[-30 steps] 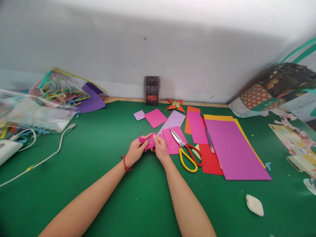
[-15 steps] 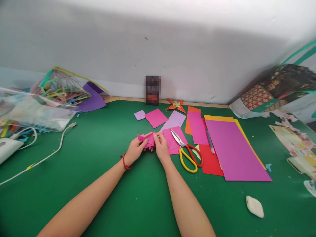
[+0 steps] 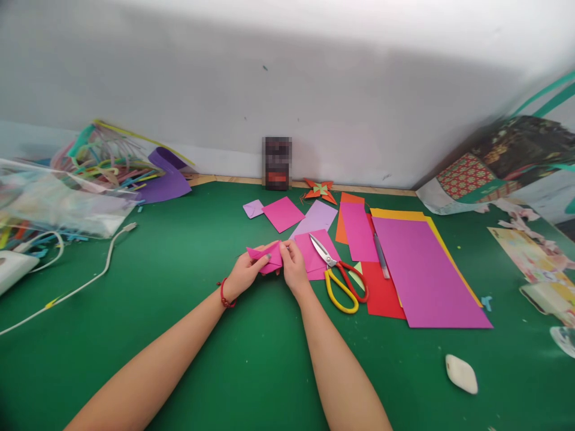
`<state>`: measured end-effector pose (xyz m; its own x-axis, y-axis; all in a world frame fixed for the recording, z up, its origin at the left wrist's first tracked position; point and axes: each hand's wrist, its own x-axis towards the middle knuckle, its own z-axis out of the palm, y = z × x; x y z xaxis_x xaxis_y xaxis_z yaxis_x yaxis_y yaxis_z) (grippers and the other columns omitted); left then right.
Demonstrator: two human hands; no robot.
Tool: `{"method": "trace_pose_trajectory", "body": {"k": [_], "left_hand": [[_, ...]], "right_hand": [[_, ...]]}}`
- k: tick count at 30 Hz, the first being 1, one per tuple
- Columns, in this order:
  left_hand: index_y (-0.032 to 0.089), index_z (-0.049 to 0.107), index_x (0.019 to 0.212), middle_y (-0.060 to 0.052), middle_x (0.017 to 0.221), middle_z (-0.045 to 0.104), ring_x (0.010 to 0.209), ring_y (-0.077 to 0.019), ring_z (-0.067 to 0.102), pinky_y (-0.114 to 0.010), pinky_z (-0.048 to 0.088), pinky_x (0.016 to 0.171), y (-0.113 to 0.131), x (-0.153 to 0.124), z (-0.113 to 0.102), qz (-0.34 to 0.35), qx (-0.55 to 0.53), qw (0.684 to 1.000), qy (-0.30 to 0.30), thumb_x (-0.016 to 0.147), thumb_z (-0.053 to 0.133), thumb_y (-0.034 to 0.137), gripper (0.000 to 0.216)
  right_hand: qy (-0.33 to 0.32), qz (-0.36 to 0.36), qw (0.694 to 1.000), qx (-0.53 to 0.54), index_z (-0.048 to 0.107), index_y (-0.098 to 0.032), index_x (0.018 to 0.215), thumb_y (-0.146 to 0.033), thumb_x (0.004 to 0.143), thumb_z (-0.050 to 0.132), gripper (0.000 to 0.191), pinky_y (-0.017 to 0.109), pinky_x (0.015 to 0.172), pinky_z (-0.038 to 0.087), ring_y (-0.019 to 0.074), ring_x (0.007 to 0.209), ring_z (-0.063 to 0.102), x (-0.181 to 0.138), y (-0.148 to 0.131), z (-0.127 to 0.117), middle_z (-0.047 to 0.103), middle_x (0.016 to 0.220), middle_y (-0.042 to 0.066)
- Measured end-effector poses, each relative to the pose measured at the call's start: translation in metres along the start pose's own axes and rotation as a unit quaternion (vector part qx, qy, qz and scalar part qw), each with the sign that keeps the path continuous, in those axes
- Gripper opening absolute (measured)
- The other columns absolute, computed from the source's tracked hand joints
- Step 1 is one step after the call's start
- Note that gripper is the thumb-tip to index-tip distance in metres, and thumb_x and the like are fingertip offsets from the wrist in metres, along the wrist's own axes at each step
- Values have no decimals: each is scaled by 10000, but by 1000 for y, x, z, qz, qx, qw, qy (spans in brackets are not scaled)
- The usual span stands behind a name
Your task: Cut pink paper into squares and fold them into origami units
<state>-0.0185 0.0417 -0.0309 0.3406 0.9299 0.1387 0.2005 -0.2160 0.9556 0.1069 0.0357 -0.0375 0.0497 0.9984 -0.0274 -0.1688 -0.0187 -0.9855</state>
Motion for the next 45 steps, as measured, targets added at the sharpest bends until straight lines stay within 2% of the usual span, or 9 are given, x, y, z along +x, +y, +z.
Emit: {"method": "trace_pose_trajectory", "body": {"k": [8, 14, 17, 27, 33, 37, 40, 43, 45], "left_hand": [[184, 562, 1173, 1, 737, 588, 656, -130, 497, -249, 411, 677, -2, -1, -2, 29, 60, 998, -7, 822, 418, 295, 395], [148, 603, 1114, -69, 970, 661, 808, -180, 571, -295, 446, 743, 1, 0, 0, 0, -14, 1000, 12, 806, 432, 291, 380], [133, 615, 1091, -85, 994, 667, 806, -190, 591, -294, 468, 708, 2, 1, 0, -26, -42, 999, 10, 790, 457, 312, 384], [133, 593, 1126, -92, 1003, 665, 772, -184, 592, -281, 473, 658, 2, 0, -1, -42, -59, 997, -15, 793, 460, 335, 412], [161, 594, 1129, -66, 992, 651, 849, -178, 569, -289, 441, 781, 2, 0, -2, 19, -10, 1000, -11, 821, 425, 292, 376], [200, 547, 1192, -18, 806, 612, 688, -138, 535, -260, 434, 709, 1, -2, -7, 47, 90, 994, -35, 832, 397, 268, 395], [220, 535, 1206, -14, 803, 602, 707, -141, 539, -262, 430, 726, 1, -2, -9, 53, 128, 989, -44, 831, 398, 255, 401], [195, 571, 1167, -49, 900, 634, 777, -159, 553, -269, 440, 743, 0, -2, -4, 48, 81, 996, -12, 836, 393, 274, 384], [167, 578, 1157, -68, 918, 644, 681, -143, 544, -244, 456, 620, 0, -2, 0, 21, 28, 999, -3, 838, 393, 307, 394]], "right_hand": [[-2, 11, 1000, 17, 420, -231, 651, -519, 720, 525, 314, 231, 334, 362, 95, 354, 376, -1, -2, -1, 383, 449, -83], [-18, 9, 1000, 14, 432, -232, 686, -509, 756, 494, 292, 250, 344, 389, 113, 379, 423, 0, 2, -1, 422, 490, -68], [-21, 5, 1000, 15, 435, -233, 694, -501, 770, 485, 283, 253, 349, 392, 113, 380, 420, -1, 1, -1, 434, 500, -64], [-8, 1, 1000, -10, 416, -232, 648, -520, 741, 497, 313, 240, 353, 355, 110, 392, 402, -1, -5, -2, 406, 494, -63], [5, -13, 1000, -2, 414, -232, 623, -480, 734, 493, 283, 236, 372, 331, 111, 412, 374, -1, -7, -1, 381, 487, -62], [13, -22, 1000, 4, 435, -227, 631, -450, 735, 506, 256, 232, 381, 339, 106, 414, 366, -2, -4, -1, 376, 491, -67], [-4, -2, 1000, 25, 438, -224, 647, -452, 738, 518, 257, 234, 383, 350, 101, 409, 364, -1, 1, -2, 370, 504, -71], [-12, 5, 999, 37, 454, -219, 670, -456, 749, 513, 256, 235, 389, 364, 101, 417, 394, 0, 2, -2, 400, 522, -65], [-6, 3, 999, 32, 457, -219, 675, -455, 742, 520, 254, 231, 382, 360, 99, 407, 402, 0, 0, -1, 420, 514, -66]]}}
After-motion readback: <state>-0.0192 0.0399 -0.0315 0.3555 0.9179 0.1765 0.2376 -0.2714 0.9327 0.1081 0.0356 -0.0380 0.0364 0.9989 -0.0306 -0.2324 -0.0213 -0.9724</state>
